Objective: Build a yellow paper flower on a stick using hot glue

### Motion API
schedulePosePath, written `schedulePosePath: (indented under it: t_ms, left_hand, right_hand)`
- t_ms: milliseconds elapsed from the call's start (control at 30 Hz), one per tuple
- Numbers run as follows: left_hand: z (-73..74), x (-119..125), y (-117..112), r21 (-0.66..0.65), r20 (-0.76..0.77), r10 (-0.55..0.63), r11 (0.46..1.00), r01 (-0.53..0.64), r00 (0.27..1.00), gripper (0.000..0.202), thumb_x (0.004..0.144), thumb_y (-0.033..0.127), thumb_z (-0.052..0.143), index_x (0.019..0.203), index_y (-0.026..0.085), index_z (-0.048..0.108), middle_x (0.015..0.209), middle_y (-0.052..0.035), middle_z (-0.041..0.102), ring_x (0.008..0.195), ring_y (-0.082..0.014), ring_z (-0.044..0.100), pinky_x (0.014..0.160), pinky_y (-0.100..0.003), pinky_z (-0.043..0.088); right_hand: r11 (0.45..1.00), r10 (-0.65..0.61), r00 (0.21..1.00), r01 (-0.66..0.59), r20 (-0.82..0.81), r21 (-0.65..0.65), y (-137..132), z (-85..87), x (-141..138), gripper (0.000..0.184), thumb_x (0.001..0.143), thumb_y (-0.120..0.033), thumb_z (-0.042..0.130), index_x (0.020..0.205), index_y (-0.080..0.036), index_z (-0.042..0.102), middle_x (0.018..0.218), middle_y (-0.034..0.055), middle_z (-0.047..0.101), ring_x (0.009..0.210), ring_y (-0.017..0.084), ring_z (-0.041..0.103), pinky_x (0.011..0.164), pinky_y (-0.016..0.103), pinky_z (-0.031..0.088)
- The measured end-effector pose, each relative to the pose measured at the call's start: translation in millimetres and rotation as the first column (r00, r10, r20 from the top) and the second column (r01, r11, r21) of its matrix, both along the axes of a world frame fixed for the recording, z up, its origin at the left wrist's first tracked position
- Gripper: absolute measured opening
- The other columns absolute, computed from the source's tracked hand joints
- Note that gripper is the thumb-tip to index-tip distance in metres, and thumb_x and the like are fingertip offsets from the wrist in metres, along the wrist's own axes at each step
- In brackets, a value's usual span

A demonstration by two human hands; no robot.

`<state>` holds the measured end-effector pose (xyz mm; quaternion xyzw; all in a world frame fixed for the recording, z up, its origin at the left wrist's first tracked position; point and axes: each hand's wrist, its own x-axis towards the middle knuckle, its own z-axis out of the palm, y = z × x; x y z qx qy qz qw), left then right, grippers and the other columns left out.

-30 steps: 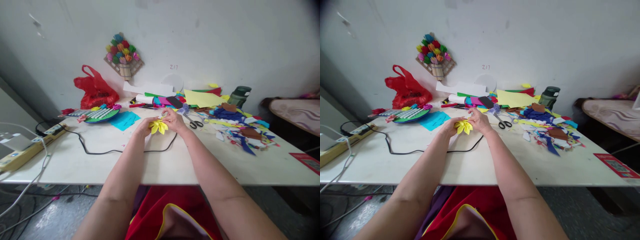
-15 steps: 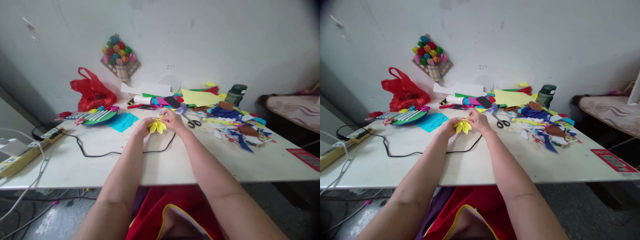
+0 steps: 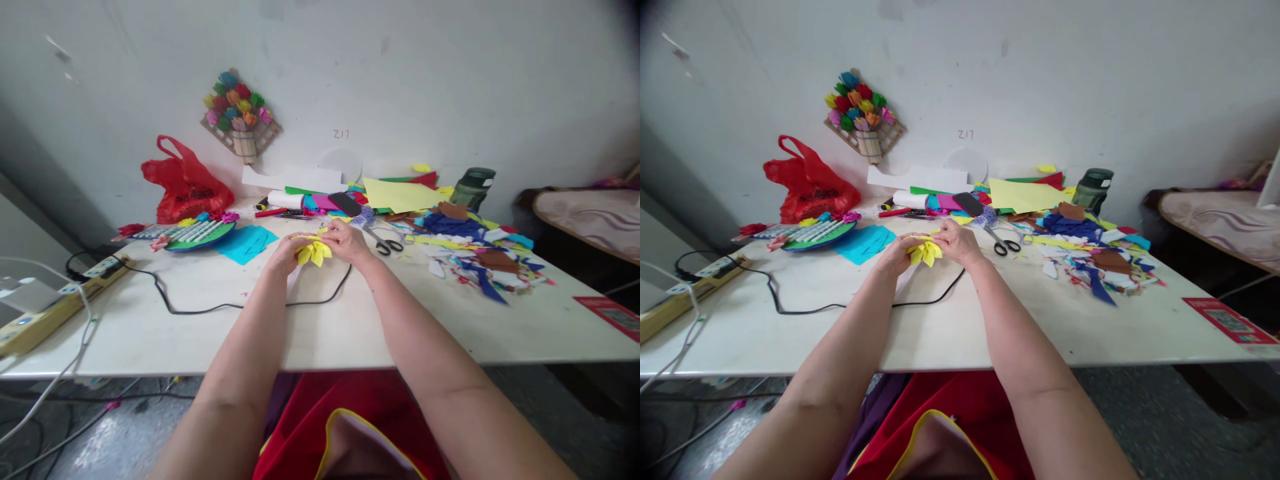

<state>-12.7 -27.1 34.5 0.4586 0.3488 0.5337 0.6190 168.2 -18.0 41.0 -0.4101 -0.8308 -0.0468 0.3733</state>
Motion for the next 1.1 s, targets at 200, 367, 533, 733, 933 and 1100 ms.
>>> schedulePosePath:
  t_ms: [200, 367, 533, 733, 933, 1100]
  left_hand:
    - [6.4, 0, -5, 0.001, 0.027, 0.039, 0.999, -0.039, 0.999, 0.021, 0.051, 0.016, 0.072, 0.072, 0.014, 0.069, 0.070, -0.0040, 0.068, 0.065, -0.0168, 0.063, 0.063, -0.028, 0.047]
    - [7.0, -1, -5, 0.007, 0.019, 0.072, 0.997, -0.072, 0.997, 0.019, 0.053, 0.016, 0.070, 0.071, 0.015, 0.067, 0.068, -0.0028, 0.067, 0.062, -0.0149, 0.061, 0.062, -0.027, 0.046]
    - [0.9, -5, 0, 0.020, 0.010, 0.068, 0.997, -0.068, 0.998, 0.022, 0.054, 0.018, 0.071, 0.075, 0.015, 0.066, 0.068, -0.0018, 0.065, 0.061, -0.0140, 0.061, 0.059, -0.025, 0.044]
    - [-1.1, -5, 3, 0.017, 0.038, 0.051, 0.999, -0.051, 0.998, 0.025, 0.055, 0.027, 0.076, 0.075, 0.014, 0.066, 0.068, -0.0030, 0.065, 0.062, -0.0147, 0.060, 0.059, -0.026, 0.045]
    - [1.8, -4, -1, 0.002, 0.025, 0.089, 0.996, -0.089, 0.996, 0.022, 0.059, 0.028, 0.077, 0.072, 0.016, 0.064, 0.068, -0.0030, 0.065, 0.062, -0.0147, 0.059, 0.061, -0.027, 0.045]
    - [1.2, -6, 3, 0.002, 0.086, 0.131, 0.991, -0.132, 0.988, 0.026, 0.058, 0.027, 0.078, 0.074, 0.015, 0.063, 0.068, -0.0022, 0.065, 0.062, -0.0140, 0.060, 0.063, -0.027, 0.047]
  right_hand:
    - [1.000, 0.014, 1.000, -0.014, -0.002, -0.004, 0, -0.4, 5, 0.022, 0.088, -0.034, 0.056, 0.096, -0.029, 0.076, 0.094, 0.0043, 0.068, 0.082, 0.016, 0.061, 0.067, 0.026, 0.044]
    - [1.000, 0.009, 1.000, -0.009, 0.008, -0.007, 2, -0.9, 8, 0.021, 0.088, -0.032, 0.056, 0.095, -0.029, 0.076, 0.091, 0.0045, 0.069, 0.082, 0.017, 0.061, 0.068, 0.027, 0.043]
    - [1.000, 0.013, 1.000, -0.013, 0.008, -0.006, 4, -1.2, 9, 0.021, 0.087, -0.032, 0.058, 0.095, -0.028, 0.076, 0.090, 0.0051, 0.068, 0.080, 0.017, 0.061, 0.067, 0.027, 0.043]
    - [1.000, 0.012, 1.000, -0.012, -0.002, 0.002, 5, -0.9, 10, 0.022, 0.087, -0.035, 0.057, 0.095, -0.027, 0.076, 0.089, 0.0049, 0.069, 0.080, 0.016, 0.061, 0.066, 0.026, 0.044]
    - [1.000, 0.006, 1.000, -0.006, -0.005, 0.000, 3, -0.5, 9, 0.022, 0.087, -0.034, 0.057, 0.097, -0.028, 0.076, 0.089, 0.0049, 0.069, 0.079, 0.016, 0.061, 0.066, 0.026, 0.044]
    - [1.000, -0.002, 1.000, 0.002, -0.024, -0.017, 4, 0.8, 15, 0.022, 0.086, -0.032, 0.058, 0.096, -0.026, 0.077, 0.088, 0.0050, 0.070, 0.077, 0.016, 0.062, 0.065, 0.026, 0.044]
